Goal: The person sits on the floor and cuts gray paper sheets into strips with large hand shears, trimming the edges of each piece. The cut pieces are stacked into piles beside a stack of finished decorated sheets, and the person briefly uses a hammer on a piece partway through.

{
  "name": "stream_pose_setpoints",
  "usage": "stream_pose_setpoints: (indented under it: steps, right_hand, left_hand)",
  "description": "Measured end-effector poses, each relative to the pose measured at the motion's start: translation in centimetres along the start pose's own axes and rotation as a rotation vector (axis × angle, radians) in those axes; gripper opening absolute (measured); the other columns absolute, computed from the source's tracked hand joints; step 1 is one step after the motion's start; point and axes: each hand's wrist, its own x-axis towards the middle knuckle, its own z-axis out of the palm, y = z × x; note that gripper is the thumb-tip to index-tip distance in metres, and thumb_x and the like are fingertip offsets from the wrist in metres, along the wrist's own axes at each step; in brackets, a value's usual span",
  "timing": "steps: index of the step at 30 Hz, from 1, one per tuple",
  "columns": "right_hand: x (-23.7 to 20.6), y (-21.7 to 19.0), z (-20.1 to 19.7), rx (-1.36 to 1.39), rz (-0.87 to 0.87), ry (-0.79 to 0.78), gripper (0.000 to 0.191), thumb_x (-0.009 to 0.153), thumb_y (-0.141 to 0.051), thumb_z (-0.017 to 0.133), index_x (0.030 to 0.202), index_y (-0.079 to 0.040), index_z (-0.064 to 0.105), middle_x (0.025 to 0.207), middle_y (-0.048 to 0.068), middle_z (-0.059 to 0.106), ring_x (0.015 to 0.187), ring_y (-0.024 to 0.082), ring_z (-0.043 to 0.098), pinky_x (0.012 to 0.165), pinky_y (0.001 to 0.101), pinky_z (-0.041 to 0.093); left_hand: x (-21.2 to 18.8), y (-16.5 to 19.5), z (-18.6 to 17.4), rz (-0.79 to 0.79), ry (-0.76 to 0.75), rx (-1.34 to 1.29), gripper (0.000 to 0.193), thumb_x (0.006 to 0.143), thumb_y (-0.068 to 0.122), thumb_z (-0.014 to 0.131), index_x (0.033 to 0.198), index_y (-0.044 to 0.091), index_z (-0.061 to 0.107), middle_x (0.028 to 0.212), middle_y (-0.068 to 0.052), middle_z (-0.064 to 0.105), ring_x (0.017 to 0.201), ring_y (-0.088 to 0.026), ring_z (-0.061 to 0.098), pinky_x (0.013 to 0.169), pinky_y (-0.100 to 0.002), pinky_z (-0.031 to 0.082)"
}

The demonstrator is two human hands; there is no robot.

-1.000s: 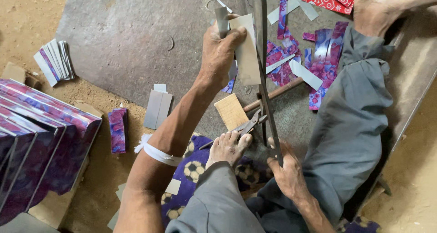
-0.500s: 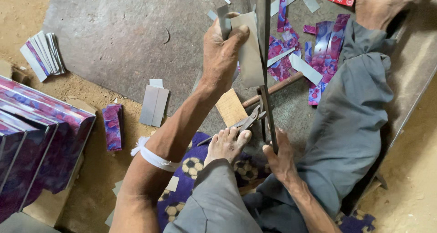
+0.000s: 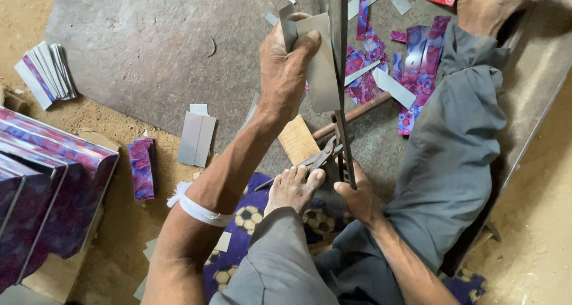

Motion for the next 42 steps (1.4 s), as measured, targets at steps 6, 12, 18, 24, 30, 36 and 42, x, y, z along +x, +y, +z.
stream_pose_setpoints:
  steps: [6,12,18,24,30,36,42]
  right_hand:
    - [0.8,-0.4,0.3,-0.065,-0.008,0.015,0.043,0.080,-0.019,0.064,0.119,-0.003,0.060,0.109,0.012,0.063,0.106,0.023,0.060,0.097,0.0383,0.048]
    - [1.2,-0.2,0.7,0.115,0.084,-0.016,0.038,0.083,-0.017,0.060,0.120,-0.006,0.054,0.102,0.009,0.057,0.098,0.021,0.058,0.089,0.0369,0.050]
    - [3.3,1.9,1.6,-0.038,0.102,0.085,0.030,0.089,-0.017,0.063,0.116,-0.005,0.055,0.100,0.007,0.059,0.095,0.021,0.060,0.087,0.0369,0.048]
    - [3.4,3.1,1.9,0.046,0.003,0.039,0.023,0.088,-0.014,0.063,0.107,-0.002,0.059,0.095,0.009,0.061,0.094,0.021,0.060,0.087,0.0361,0.048]
    - [3.2,3.7,2.0,0.008,-0.039,0.065,0.016,0.091,-0.015,0.062,0.103,-0.005,0.062,0.094,0.008,0.066,0.090,0.021,0.064,0.084,0.0359,0.051]
    - [3.2,5.4,2.2,-0.086,-0.007,0.080,0.017,0.091,-0.017,0.065,0.102,-0.005,0.060,0.094,0.012,0.065,0.092,0.023,0.063,0.085,0.0389,0.051]
    - [3.2,5.3,2.5,-0.095,0.176,0.032,0.023,0.095,-0.022,0.064,0.109,-0.005,0.060,0.099,0.016,0.064,0.094,0.028,0.064,0.083,0.0417,0.051]
  left_hand:
    - [0.0,0.2,0.2,0.025,0.009,0.012,0.024,0.104,0.017,0.064,0.122,0.002,0.061,0.095,-0.006,0.067,0.085,-0.012,0.067,0.075,-0.029,0.060]
    - [-0.2,0.2,0.1,0.062,-0.026,0.028,0.022,0.106,0.026,0.063,0.116,0.007,0.062,0.090,-0.003,0.068,0.079,-0.012,0.071,0.071,-0.030,0.065]
    - [-0.4,1.6,0.2,0.065,-0.041,0.066,0.026,0.107,0.029,0.062,0.118,0.006,0.063,0.090,-0.004,0.068,0.080,-0.013,0.070,0.071,-0.031,0.063]
    - [-2.2,2.7,-6.5,-0.053,-0.078,0.336,0.036,0.105,0.036,0.057,0.126,0.007,0.061,0.094,-0.004,0.068,0.079,-0.012,0.071,0.066,-0.032,0.064]
    - [-7.2,-4.5,-11.8,0.175,0.007,1.130,0.043,0.108,0.022,0.057,0.143,-0.002,0.051,0.109,-0.023,0.066,0.092,-0.036,0.066,0.079,-0.048,0.054]
    - [-10.9,-6.2,-15.8,-0.024,0.051,1.237,0.045,0.106,0.024,0.061,0.142,0.000,0.049,0.119,-0.027,0.068,0.099,-0.039,0.069,0.085,-0.049,0.055]
    - [-17.2,-4.5,-12.4,-0.376,-0.335,1.290,0.075,0.088,0.044,0.072,0.139,-0.003,0.045,0.125,-0.028,0.058,0.109,-0.043,0.061,0.086,-0.053,0.049]
